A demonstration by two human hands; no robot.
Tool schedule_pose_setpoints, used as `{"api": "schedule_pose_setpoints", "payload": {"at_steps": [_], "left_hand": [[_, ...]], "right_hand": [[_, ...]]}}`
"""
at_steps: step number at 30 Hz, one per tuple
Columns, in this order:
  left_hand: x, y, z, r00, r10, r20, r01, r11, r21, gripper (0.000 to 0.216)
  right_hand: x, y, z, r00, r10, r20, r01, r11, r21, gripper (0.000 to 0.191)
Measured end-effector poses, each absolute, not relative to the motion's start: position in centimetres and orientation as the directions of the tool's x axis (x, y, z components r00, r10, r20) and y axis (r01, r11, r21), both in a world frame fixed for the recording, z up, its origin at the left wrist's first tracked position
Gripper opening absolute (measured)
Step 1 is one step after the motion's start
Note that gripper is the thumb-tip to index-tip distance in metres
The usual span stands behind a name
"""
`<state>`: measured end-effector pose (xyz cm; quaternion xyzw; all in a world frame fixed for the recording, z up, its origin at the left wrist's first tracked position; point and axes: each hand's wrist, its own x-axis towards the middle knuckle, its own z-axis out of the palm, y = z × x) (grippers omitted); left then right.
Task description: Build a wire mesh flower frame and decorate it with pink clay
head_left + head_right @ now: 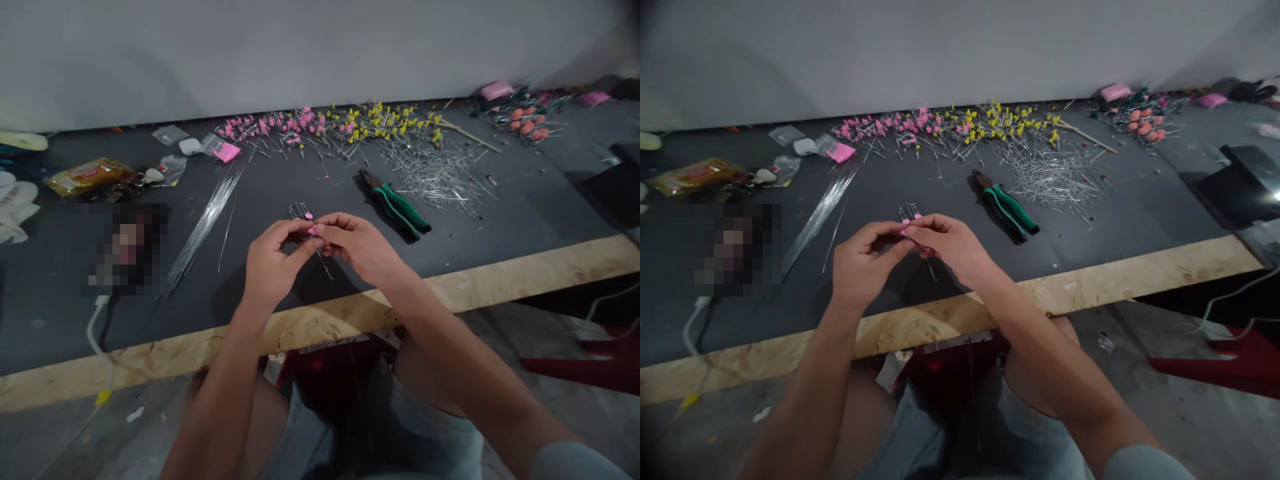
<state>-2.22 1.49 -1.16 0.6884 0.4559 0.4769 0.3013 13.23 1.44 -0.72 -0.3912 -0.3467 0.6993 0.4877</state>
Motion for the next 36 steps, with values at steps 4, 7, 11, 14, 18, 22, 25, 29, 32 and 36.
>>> {"api": "schedule_pose_setpoints", "payload": {"at_steps": [4,7,11,14,18,22,25,29,32,36], "left_hand": [[-2.1,1.5,-1.1,0.101,0.925,0.367,0.33,-0.379,0.864,0.014],[-2.1,1.5,-1.0,0.099,0.927,0.361,0.321,-0.373,0.871,0.012],[-2.4,1.6,-0.9,0.12,0.934,0.337,0.34,-0.357,0.87,0.016],[-2.6,1.6,-0.7,0.182,0.914,0.363,0.418,-0.406,0.813,0.017],[-2.6,1.7,-0.3,0.24,0.889,0.39,0.482,-0.458,0.747,0.017],[-2.6,1.7,-0.1,0.24,0.892,0.384,0.5,-0.452,0.738,0.017],[-2.7,1.9,0.0,0.254,0.897,0.361,0.519,-0.441,0.732,0.015],[-2.8,2.1,0.0,0.253,0.902,0.351,0.568,-0.432,0.701,0.012],[-2.8,2.1,0.0,0.258,0.9,0.351,0.587,-0.434,0.683,0.013],[-2.8,1.9,0.0,0.246,0.899,0.361,0.584,-0.435,0.685,0.014]], "right_hand": [[13.3,1.4,-0.9,-0.236,0.953,-0.189,-0.441,-0.278,-0.853,0.015],[13.3,1.5,-0.9,-0.257,0.942,-0.214,-0.427,-0.309,-0.85,0.017],[13.5,1.4,-0.9,-0.252,0.939,-0.232,-0.368,-0.315,-0.875,0.019],[13.6,1.3,-0.9,-0.231,0.945,-0.23,-0.322,-0.297,-0.899,0.019],[13.8,1.2,-0.9,-0.247,0.937,-0.247,-0.31,-0.318,-0.896,0.02],[14.0,1.2,-0.9,-0.287,0.917,-0.275,-0.315,-0.362,-0.877,0.024],[14.1,1.3,-0.9,-0.287,0.917,-0.276,-0.305,-0.361,-0.881,0.025],[13.8,1.5,-0.9,-0.293,0.918,-0.265,-0.303,-0.352,-0.886,0.023],[13.6,1.6,-0.7,-0.286,0.921,-0.265,-0.281,-0.345,-0.895,0.022],[13.7,1.6,-0.5,-0.291,0.916,-0.275,-0.254,-0.352,-0.901,0.022]]}}
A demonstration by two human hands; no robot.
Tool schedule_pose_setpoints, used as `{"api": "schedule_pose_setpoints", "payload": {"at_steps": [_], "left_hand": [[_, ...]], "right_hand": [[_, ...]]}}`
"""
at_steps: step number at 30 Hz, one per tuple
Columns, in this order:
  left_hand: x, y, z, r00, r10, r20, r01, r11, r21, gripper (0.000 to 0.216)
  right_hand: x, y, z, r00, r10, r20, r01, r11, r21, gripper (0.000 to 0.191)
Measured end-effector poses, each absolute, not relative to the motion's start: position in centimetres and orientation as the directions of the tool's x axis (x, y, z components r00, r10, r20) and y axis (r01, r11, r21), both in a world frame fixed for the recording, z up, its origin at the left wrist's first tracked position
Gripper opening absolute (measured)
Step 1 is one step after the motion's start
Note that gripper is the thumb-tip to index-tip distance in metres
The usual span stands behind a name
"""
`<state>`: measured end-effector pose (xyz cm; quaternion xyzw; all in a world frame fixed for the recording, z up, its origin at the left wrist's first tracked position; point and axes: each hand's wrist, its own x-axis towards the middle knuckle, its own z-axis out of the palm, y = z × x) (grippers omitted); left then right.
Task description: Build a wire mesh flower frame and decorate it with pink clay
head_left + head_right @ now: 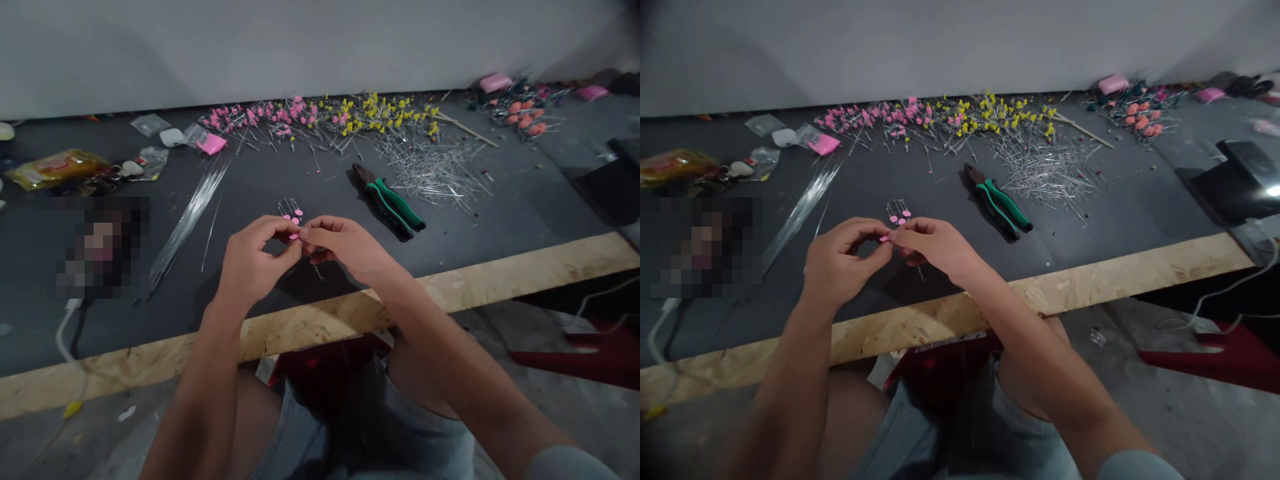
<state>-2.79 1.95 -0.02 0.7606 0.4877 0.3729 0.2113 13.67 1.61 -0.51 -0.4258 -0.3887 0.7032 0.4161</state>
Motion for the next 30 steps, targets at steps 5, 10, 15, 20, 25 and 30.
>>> {"api": "schedule_pose_setpoints", "payload": {"at_steps": [5,10,15,20,25,30], "left_hand": [[-2.7,1.9,-0.2,0.222,0.904,0.365,0.583,-0.423,0.693,0.019],[-2.5,2.0,-0.1,0.25,0.892,0.376,0.601,-0.447,0.662,0.018],[-2.7,1.9,-0.2,0.258,0.887,0.382,0.626,-0.455,0.633,0.018],[-3.5,2.0,-0.2,0.291,0.874,0.388,0.653,-0.478,0.587,0.014],[-4.8,2.6,-0.6,0.151,0.923,0.355,0.676,-0.358,0.644,0.016],[-5.1,2.4,-0.3,0.173,0.958,0.229,0.654,-0.285,0.701,0.02]], "right_hand": [[13.8,1.8,-0.7,-0.297,0.92,-0.254,-0.263,-0.335,-0.905,0.02],[13.6,2.0,-1.1,-0.278,0.934,-0.225,-0.248,-0.296,-0.922,0.02],[13.4,1.9,-1.3,-0.268,0.95,-0.162,-0.205,-0.221,-0.953,0.013],[13.6,1.7,-0.9,-0.29,0.945,-0.148,-0.196,-0.211,-0.958,0.008],[14.2,1.7,-0.4,-0.306,0.934,-0.185,-0.188,-0.25,-0.95,0.015],[14.3,2.0,-0.7,-0.254,0.944,-0.211,-0.193,-0.263,-0.945,0.021]]}}
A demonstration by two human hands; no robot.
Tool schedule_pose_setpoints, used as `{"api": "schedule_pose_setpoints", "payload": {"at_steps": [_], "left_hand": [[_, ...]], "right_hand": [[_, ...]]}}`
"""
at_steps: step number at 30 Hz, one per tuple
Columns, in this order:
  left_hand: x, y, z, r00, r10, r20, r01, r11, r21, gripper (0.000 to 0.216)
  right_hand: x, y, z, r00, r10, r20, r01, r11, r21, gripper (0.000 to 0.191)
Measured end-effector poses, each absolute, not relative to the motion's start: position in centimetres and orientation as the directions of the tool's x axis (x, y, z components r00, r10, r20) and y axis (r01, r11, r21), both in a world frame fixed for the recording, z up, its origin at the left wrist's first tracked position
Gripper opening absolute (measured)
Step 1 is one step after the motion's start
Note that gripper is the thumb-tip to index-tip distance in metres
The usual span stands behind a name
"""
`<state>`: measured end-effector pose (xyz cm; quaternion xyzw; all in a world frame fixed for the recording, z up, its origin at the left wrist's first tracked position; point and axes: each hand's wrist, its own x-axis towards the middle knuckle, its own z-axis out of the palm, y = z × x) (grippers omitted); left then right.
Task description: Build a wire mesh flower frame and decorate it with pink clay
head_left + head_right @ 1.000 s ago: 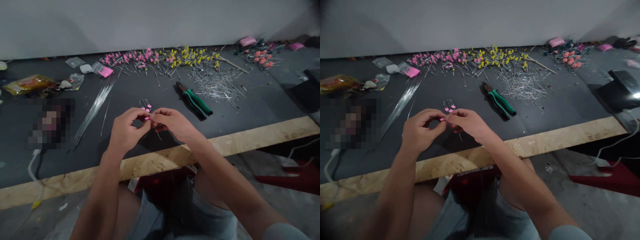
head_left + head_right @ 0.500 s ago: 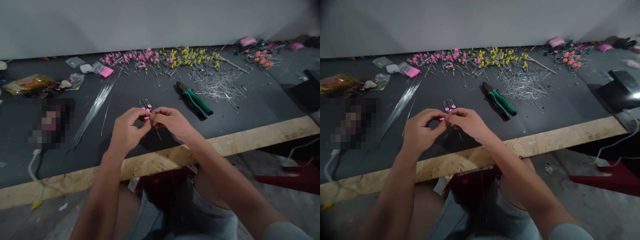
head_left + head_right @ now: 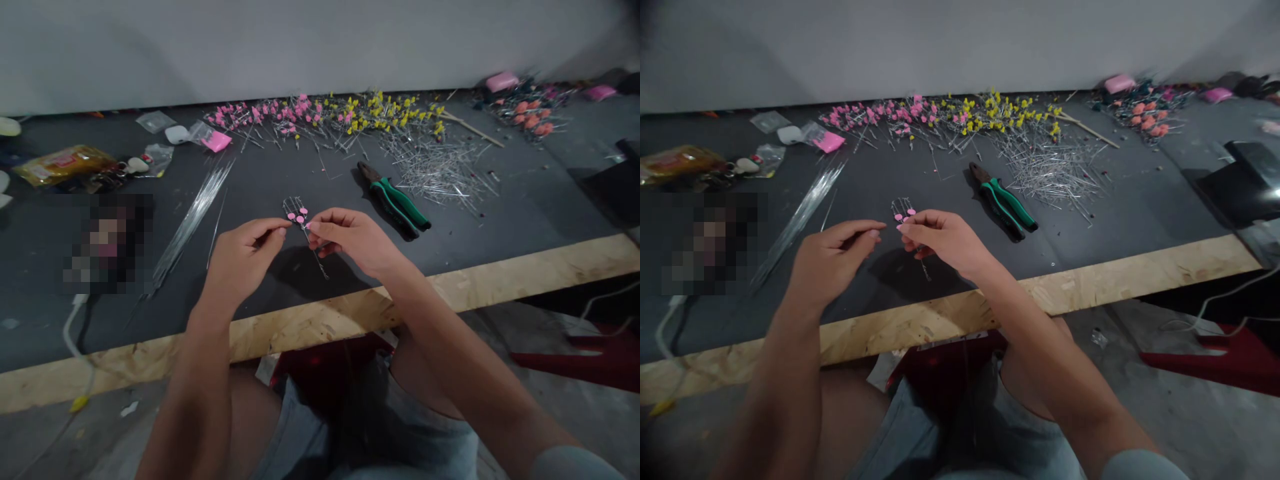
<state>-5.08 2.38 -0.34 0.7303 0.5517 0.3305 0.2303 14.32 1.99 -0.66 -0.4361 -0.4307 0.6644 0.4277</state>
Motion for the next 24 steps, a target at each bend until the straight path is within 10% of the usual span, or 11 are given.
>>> {"api": "schedule_pose_setpoints", "payload": {"at_steps": [24], "left_hand": [[-4.26,2.03,-0.04,0.277,0.953,0.126,0.66,-0.284,0.696,0.02]], "right_hand": [[14.18,2.3,-1.05,-0.272,0.942,-0.198,-0.17,-0.249,-0.954,0.014]]}}
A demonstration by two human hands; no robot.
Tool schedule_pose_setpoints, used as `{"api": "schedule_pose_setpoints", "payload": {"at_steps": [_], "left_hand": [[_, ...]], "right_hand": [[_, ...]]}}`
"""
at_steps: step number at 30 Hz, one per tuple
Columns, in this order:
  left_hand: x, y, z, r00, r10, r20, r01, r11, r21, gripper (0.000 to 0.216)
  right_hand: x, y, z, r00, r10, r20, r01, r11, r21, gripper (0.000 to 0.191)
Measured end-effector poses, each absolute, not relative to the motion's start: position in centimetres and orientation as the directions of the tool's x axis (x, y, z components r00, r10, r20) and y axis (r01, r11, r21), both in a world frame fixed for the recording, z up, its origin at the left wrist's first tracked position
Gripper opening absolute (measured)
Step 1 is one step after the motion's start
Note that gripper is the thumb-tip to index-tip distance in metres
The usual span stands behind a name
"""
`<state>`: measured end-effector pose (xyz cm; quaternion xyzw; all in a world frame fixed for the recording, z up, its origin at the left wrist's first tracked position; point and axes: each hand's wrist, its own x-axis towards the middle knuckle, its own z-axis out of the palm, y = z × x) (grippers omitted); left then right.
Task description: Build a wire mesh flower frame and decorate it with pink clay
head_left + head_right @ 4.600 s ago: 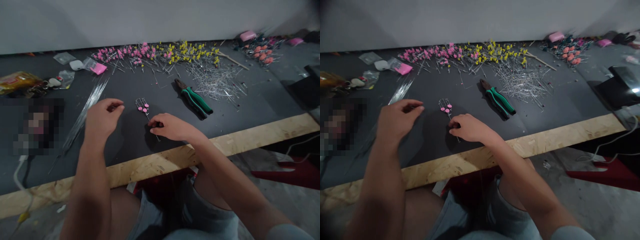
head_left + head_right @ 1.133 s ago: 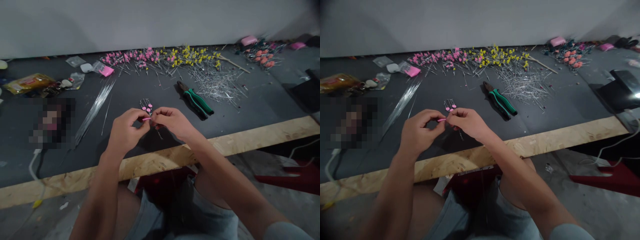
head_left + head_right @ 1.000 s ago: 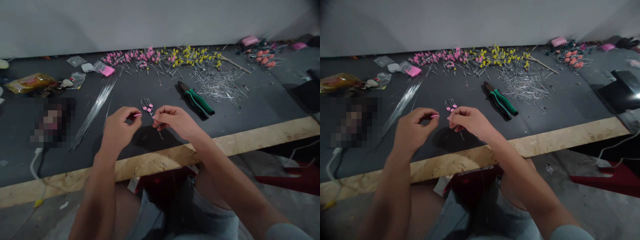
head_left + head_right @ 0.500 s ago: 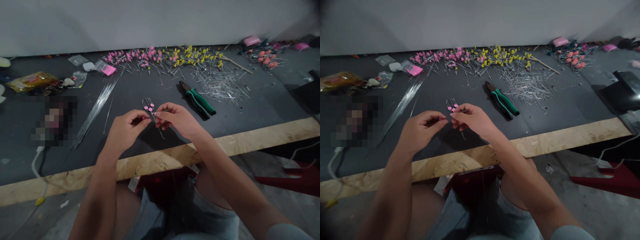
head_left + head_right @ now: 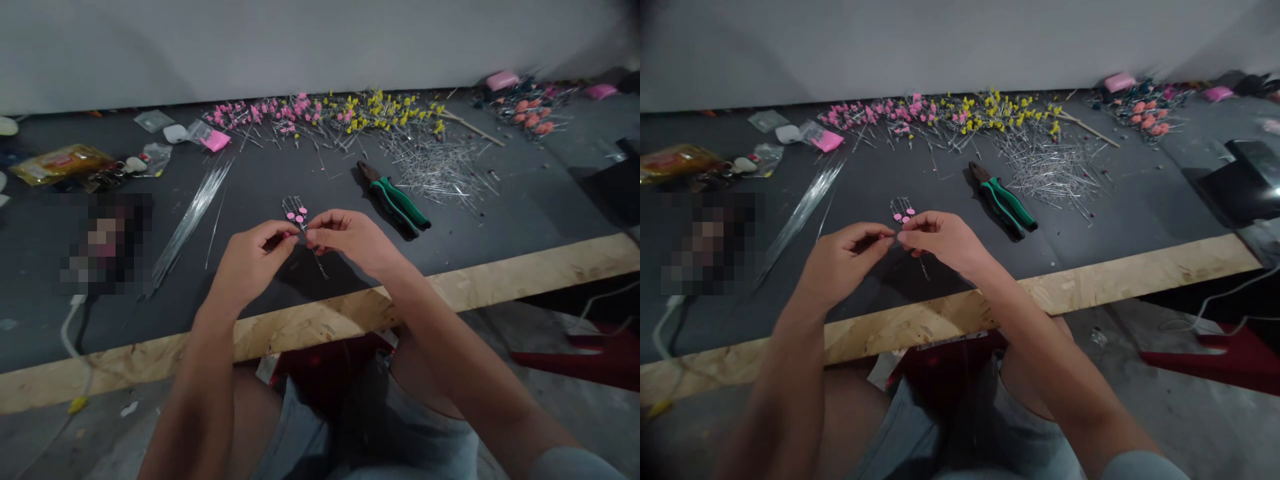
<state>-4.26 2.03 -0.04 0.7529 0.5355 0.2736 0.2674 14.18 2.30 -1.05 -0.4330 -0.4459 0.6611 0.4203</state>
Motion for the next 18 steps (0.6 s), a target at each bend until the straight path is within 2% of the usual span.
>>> {"api": "schedule_pose_setpoints", "payload": {"at_steps": [6,14,18], "left_hand": [[-4.15,2.0,0.06,0.255,0.964,0.078,0.656,-0.232,0.718,0.024],[-4.27,2.0,-0.02,0.236,0.967,0.098,0.631,-0.229,0.741,0.029],[-4.33,2.06,-0.12,0.247,0.964,0.095,0.629,-0.234,0.742,0.026]], "right_hand": [[14.17,2.32,-1.59,-0.263,0.95,-0.167,-0.179,-0.218,-0.959,0.014],[14.32,2.24,-1.61,-0.297,0.946,-0.131,-0.086,-0.163,-0.983,0.015],[14.16,2.36,-1.72,-0.307,0.938,-0.16,-0.13,-0.208,-0.97,0.01]]}}
